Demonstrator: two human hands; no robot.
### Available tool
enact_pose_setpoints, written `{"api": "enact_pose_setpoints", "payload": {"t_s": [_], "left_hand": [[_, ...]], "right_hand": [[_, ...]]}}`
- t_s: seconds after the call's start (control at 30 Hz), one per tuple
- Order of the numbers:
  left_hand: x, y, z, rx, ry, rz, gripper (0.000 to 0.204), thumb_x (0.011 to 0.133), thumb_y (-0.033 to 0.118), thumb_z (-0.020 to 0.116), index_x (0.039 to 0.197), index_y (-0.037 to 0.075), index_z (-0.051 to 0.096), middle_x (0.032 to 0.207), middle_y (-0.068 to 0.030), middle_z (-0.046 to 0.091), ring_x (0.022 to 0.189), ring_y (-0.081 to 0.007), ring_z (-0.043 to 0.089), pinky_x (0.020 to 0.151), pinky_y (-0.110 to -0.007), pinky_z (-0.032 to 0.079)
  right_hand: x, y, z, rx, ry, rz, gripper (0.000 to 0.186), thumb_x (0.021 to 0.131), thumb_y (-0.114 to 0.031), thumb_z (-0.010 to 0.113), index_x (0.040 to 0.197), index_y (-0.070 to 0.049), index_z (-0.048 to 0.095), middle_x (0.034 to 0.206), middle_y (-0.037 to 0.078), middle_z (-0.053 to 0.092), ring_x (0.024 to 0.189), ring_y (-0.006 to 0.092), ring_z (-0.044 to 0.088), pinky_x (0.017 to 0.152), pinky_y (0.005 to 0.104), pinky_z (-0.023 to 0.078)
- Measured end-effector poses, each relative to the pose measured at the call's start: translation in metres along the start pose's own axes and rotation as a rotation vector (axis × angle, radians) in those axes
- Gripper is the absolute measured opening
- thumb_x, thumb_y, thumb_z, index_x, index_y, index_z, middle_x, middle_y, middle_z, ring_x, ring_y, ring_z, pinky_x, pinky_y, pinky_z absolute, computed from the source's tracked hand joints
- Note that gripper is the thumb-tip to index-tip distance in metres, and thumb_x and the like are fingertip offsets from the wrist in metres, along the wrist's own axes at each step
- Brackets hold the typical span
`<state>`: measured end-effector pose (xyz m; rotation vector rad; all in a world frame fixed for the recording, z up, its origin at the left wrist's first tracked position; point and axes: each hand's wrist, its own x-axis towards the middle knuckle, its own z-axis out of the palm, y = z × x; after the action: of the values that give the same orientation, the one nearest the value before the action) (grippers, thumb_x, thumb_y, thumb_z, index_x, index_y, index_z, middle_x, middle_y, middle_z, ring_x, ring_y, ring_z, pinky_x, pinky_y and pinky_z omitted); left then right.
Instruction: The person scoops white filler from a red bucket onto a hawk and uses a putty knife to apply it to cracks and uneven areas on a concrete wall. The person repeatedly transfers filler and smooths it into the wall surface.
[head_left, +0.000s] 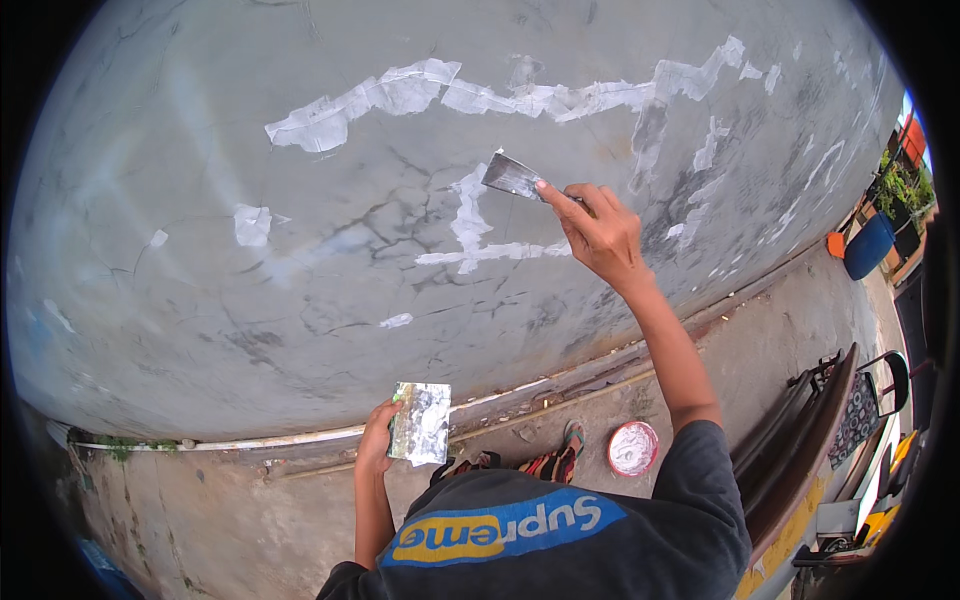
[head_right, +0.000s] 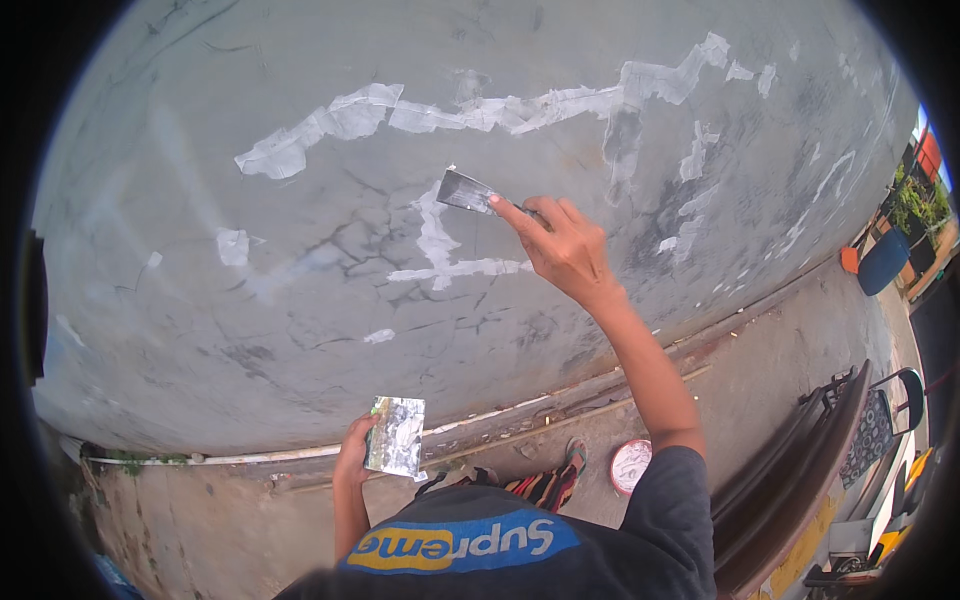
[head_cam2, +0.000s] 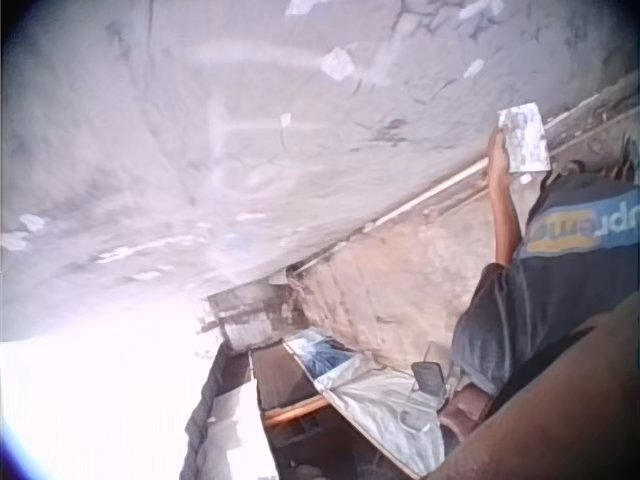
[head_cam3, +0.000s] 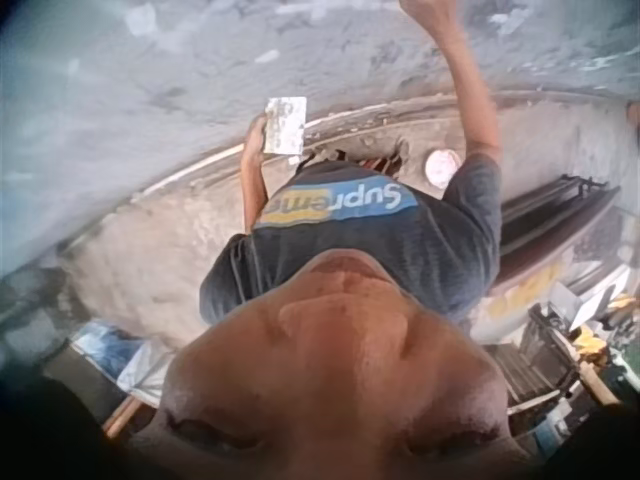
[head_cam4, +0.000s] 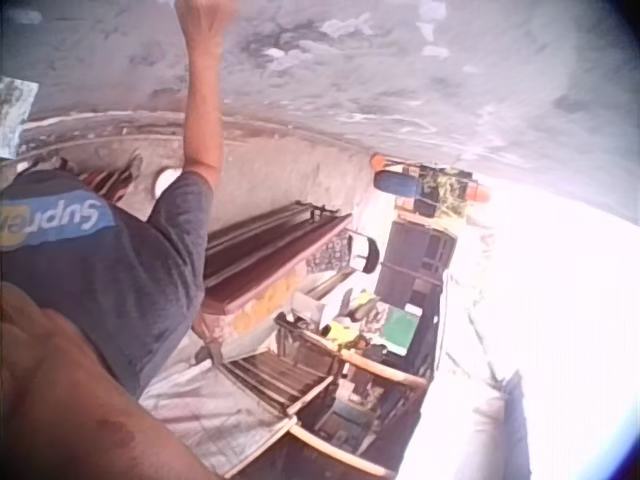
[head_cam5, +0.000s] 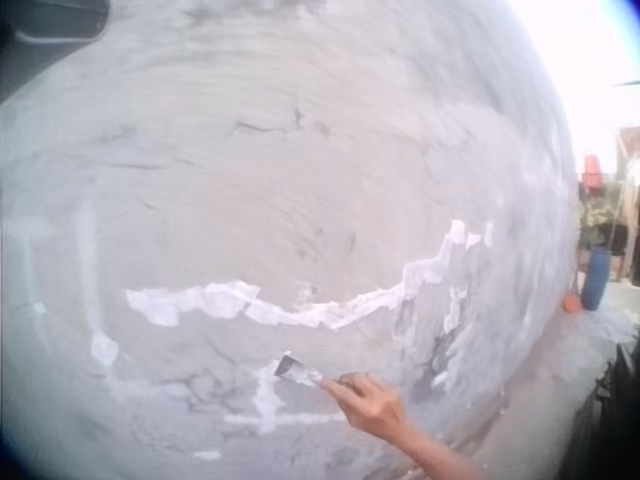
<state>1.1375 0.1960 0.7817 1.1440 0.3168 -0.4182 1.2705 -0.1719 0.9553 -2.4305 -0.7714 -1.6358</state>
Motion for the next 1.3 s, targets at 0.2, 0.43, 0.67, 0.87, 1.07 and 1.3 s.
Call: {"api": "enact_pose_setpoints", "payload": {"t_s": [0.2, 0.43, 0.67, 0.87, 1.07, 1.3], "left_hand": [[0.003, -0.002, -0.009, 0.007, 0.066, 0.065, 0.035, 0.093, 0.021, 0.050, 0.116, -0.005, 0.056, 0.102, -0.0125, 0.066, 0.084, -0.0189, 0.068, 0.075, -0.032, 0.056], [0.008, -0.006, 0.000, 0.037, 0.065, 0.045, 0.030, 0.095, 0.021, 0.051, 0.111, -0.003, 0.060, 0.098, -0.0075, 0.067, 0.082, -0.0130, 0.065, 0.072, -0.027, 0.052], [0.006, -0.002, 0.009, 0.112, 0.036, 0.015, 0.031, 0.096, 0.020, 0.049, 0.114, -0.003, 0.059, 0.099, -0.0073, 0.067, 0.085, -0.0123, 0.064, 0.075, -0.027, 0.051], [0.011, -0.006, 0.008, 0.130, 0.037, 0.016, 0.031, 0.096, 0.019, 0.049, 0.115, -0.003, 0.059, 0.099, -0.0064, 0.067, 0.085, -0.0115, 0.063, 0.077, -0.026, 0.050], [0.020, -0.010, 0.009, 0.170, -0.059, 0.004, 0.030, 0.097, 0.020, 0.048, 0.114, -0.002, 0.060, 0.099, -0.0047, 0.066, 0.084, -0.0101, 0.061, 0.076, -0.025, 0.048], [0.018, -0.014, 0.002, 0.163, -0.047, -0.009, 0.031, 0.097, 0.020, 0.048, 0.116, -0.001, 0.060, 0.101, -0.0045, 0.067, 0.084, -0.0102, 0.062, 0.076, -0.025, 0.049]], "right_hand": [[0.011, 0.016, 0.006, -0.003, -0.009, -0.094, 0.061, 0.072, -0.002, 0.070, 0.127, -0.028, 0.063, 0.085, -0.004, 0.059, 0.065, 0.0117, 0.052, 0.049, 0.0246, 0.043], [0.018, 0.021, 0.010, -0.036, -0.048, -0.117, 0.061, 0.070, 0.000, 0.069, 0.124, -0.025, 0.064, 0.085, -0.002, 0.059, 0.066, 0.0135, 0.052, 0.050, 0.0256, 0.045], [0.007, 0.000, -0.016, -0.112, -0.188, -0.003, 0.057, 0.071, 0.001, 0.068, 0.124, -0.020, 0.065, 0.087, 0.001, 0.057, 0.069, 0.0155, 0.053, 0.050, 0.0287, 0.046], [0.026, -0.036, -0.053, -0.116, -0.307, 0.035, 0.056, 0.072, 0.002, 0.067, 0.125, -0.015, 0.063, 0.086, 0.004, 0.053, 0.071, 0.0178, 0.053, 0.049, 0.0305, 0.047], [0.042, -0.048, -0.041, -0.083, -0.388, 0.069, 0.060, 0.071, 0.006, 0.063, 0.128, -0.013, 0.060, 0.088, 0.008, 0.052, 0.073, 0.0220, 0.054, 0.048, 0.0318, 0.047], [0.023, -0.034, -0.050, -0.205, -0.416, 0.124, 0.061, 0.071, 0.007, 0.062, 0.129, -0.014, 0.060, 0.089, 0.009, 0.052, 0.074, 0.0224, 0.055, 0.048, 0.0320, 0.047]]}}
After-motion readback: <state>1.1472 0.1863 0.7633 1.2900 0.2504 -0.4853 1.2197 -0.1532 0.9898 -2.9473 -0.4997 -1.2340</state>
